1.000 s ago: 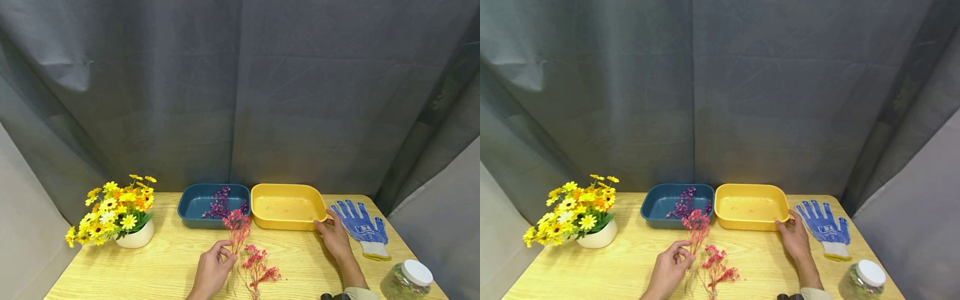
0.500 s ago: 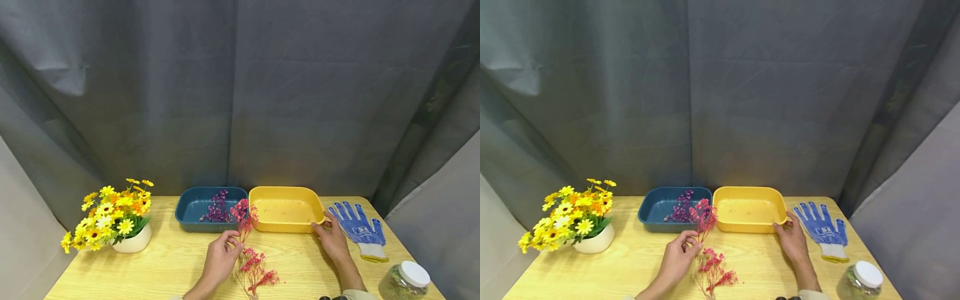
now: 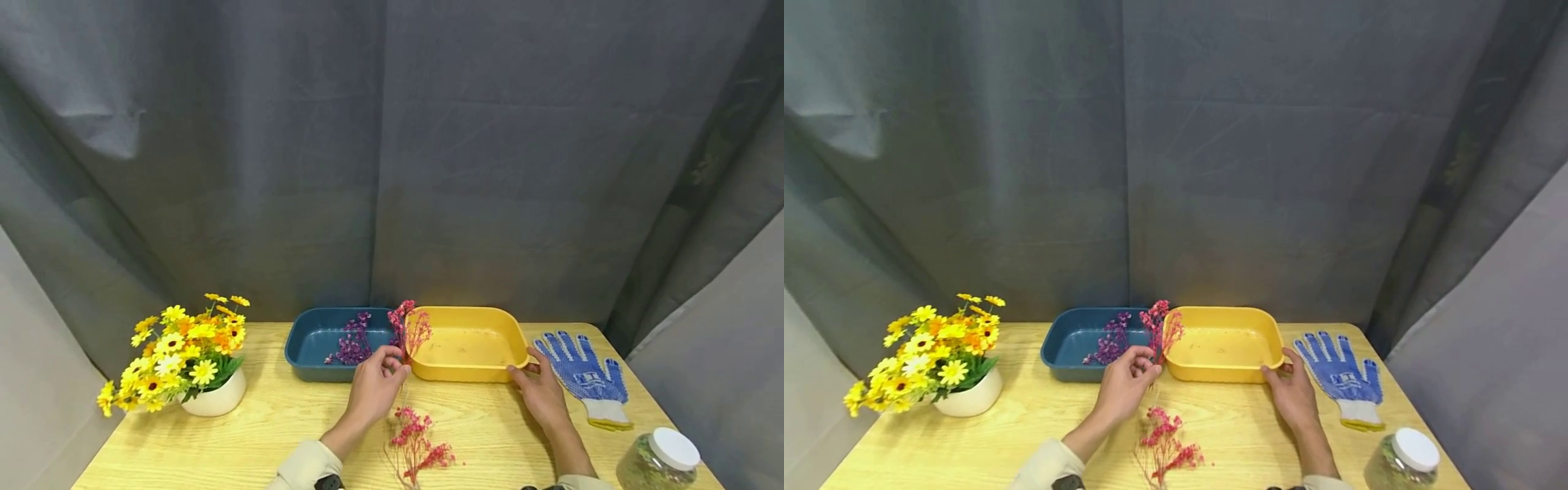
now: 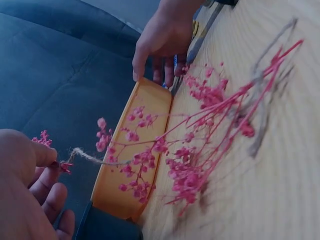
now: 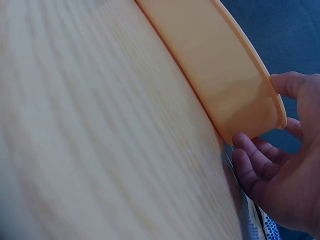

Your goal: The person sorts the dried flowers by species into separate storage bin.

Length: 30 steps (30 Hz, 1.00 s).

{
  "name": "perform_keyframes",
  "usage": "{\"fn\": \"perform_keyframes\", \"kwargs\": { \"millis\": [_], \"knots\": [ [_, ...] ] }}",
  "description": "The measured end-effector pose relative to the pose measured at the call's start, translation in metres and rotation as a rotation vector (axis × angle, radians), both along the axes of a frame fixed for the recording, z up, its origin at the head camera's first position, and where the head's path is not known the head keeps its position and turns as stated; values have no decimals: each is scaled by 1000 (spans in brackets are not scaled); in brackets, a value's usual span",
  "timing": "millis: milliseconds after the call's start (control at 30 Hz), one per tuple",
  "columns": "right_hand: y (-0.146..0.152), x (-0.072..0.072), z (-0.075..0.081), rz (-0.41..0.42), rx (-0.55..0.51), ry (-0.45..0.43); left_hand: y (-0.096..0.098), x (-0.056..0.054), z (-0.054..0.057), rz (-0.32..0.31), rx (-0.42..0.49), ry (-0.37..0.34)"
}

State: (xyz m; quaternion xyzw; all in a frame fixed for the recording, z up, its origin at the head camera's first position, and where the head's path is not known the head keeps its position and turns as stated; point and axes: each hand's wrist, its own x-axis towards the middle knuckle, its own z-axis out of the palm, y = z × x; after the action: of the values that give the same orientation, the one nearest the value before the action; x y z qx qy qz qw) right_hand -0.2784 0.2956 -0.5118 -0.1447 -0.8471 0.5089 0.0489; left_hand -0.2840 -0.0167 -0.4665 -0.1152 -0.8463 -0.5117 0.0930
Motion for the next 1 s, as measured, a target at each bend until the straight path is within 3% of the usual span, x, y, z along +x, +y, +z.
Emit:
{"fn": "perform_keyframes", "kwargs": {
  "millis": [233, 467, 667, 867, 1000],
  "knots": [
    [0, 1, -2, -10, 12, -10, 10, -18, 3, -30, -3, -1],
    [-2, 1, -1, -6, 9, 19, 19, -35, 8, -79, 107, -69],
    [-3, 1, -1, -11, 27, 33, 21, -47, 10, -63, 154, -123],
    [-2, 2, -1, -6, 27, 28, 22, -50, 15, -34, 156, -133],
    [0, 2, 0, -1, 27, 25, 21, -45, 20, -58, 169, -135]
  ]
}}
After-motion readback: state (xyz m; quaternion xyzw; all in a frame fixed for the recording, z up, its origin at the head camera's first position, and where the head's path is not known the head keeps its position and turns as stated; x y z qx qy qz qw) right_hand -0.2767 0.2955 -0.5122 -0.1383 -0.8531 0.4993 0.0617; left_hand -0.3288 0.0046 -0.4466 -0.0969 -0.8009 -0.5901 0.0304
